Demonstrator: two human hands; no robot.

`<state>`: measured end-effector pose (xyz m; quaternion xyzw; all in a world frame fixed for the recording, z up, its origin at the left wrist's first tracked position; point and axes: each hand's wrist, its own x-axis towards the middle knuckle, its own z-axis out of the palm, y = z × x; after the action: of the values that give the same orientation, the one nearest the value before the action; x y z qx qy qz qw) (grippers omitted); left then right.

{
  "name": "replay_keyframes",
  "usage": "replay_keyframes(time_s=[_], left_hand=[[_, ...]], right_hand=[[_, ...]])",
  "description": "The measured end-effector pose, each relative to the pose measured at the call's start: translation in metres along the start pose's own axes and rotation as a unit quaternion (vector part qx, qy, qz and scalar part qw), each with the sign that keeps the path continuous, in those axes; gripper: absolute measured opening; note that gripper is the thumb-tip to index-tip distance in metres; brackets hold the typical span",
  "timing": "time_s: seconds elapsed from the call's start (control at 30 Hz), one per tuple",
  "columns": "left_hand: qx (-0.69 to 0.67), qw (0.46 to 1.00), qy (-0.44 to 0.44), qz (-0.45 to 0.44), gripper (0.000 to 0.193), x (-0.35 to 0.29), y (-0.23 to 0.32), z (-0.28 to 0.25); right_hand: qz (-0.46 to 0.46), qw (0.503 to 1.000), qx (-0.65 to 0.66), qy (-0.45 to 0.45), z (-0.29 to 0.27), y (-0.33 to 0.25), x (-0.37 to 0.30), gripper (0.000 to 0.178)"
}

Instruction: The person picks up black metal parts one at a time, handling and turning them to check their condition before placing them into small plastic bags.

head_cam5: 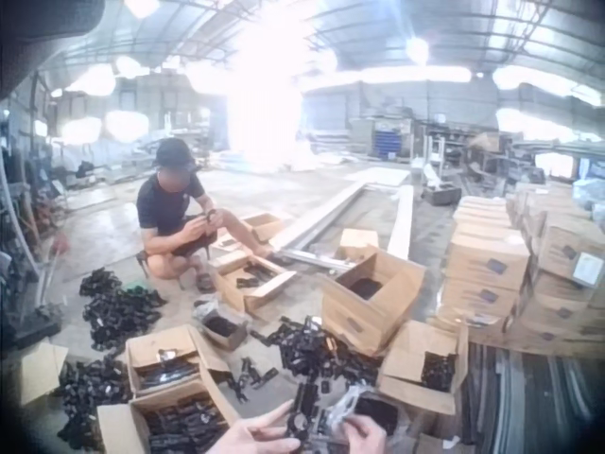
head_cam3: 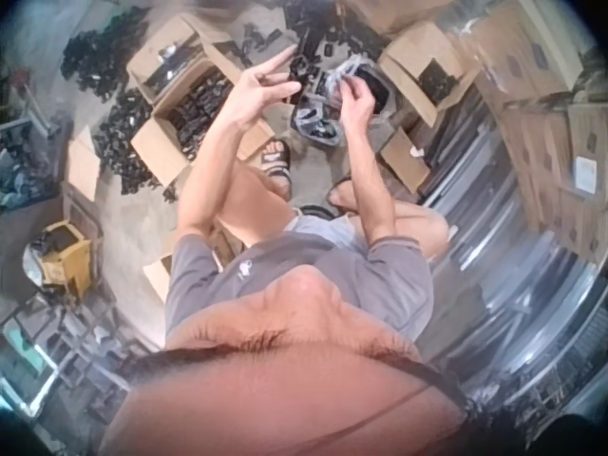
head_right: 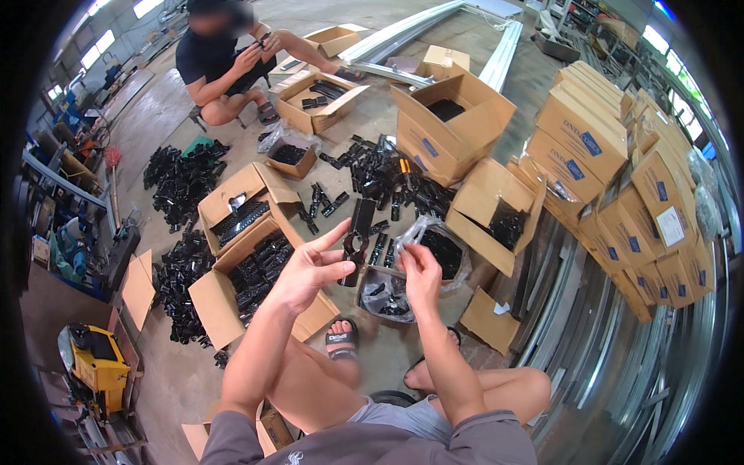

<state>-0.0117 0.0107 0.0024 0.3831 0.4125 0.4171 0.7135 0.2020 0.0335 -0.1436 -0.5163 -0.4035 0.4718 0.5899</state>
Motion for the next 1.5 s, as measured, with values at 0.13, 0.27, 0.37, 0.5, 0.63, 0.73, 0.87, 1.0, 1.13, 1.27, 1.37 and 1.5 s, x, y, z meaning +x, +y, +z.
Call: replay_keyframes(time_s=[0.13, 0.27, 0.37, 0.5, 0.63, 0.73, 0.87, 1.0, 1.13, 1.27, 1.37, 1.5], left_hand=[[-0.002, 1.000, -0.015, 0.022, 0.077, 0.000, -0.001, 0.006], [0.014, 0.999, -0.019, 0.031, 0.077, -0.005, -0.001, 0.011], [0.020, 0.999, -0.020, 0.036, 0.077, -0.008, 0.000, 0.013], [0.033, 0.998, -0.017, 0.042, 0.077, -0.011, -0.001, 0.013], [0.039, 0.998, -0.017, 0.049, 0.076, -0.011, -0.002, 0.012], [0.037, 0.998, -0.008, 0.052, 0.078, -0.012, 0.000, 0.014], [0.036, 0.998, -0.001, 0.049, 0.079, -0.014, 0.001, 0.014], [0.050, 0.997, -0.008, 0.051, 0.075, -0.014, -0.001, 0.009], [0.049, 0.997, -0.009, 0.052, 0.074, -0.013, -0.003, 0.008], [0.044, 0.998, -0.003, 0.055, 0.076, -0.014, 0.000, 0.012], [0.042, 0.998, -0.009, 0.051, 0.076, -0.013, -0.001, 0.015], [0.041, 0.998, -0.010, 0.048, 0.076, -0.013, 0.000, 0.018]], right_hand=[[-0.092, 0.992, 0.059, -0.058, 0.023, -0.101, -0.014, 0.019], [-0.145, 0.987, -0.009, -0.074, 0.031, -0.119, -0.017, 0.021], [-0.140, 0.987, -0.020, -0.071, 0.032, -0.117, -0.020, 0.021], [-0.150, 0.987, -0.025, -0.051, 0.035, -0.117, -0.024, 0.018], [-0.159, 0.986, -0.045, -0.032, 0.038, -0.114, -0.022, 0.015], [-0.161, 0.985, -0.051, -0.026, 0.039, -0.113, -0.024, 0.015], [-0.153, 0.987, -0.046, -0.031, 0.040, -0.114, -0.024, 0.016], [-0.143, 0.988, -0.042, -0.039, 0.041, -0.113, -0.024, 0.017], [-0.151, 0.986, -0.047, -0.051, 0.042, -0.111, -0.021, 0.017], [-0.182, 0.975, -0.103, -0.077, 0.044, -0.114, -0.020, 0.020], [-0.173, 0.966, -0.170, -0.089, 0.041, -0.116, -0.019, 0.027], [-0.213, 0.953, -0.194, -0.094, 0.035, -0.109, -0.018, 0.027]])
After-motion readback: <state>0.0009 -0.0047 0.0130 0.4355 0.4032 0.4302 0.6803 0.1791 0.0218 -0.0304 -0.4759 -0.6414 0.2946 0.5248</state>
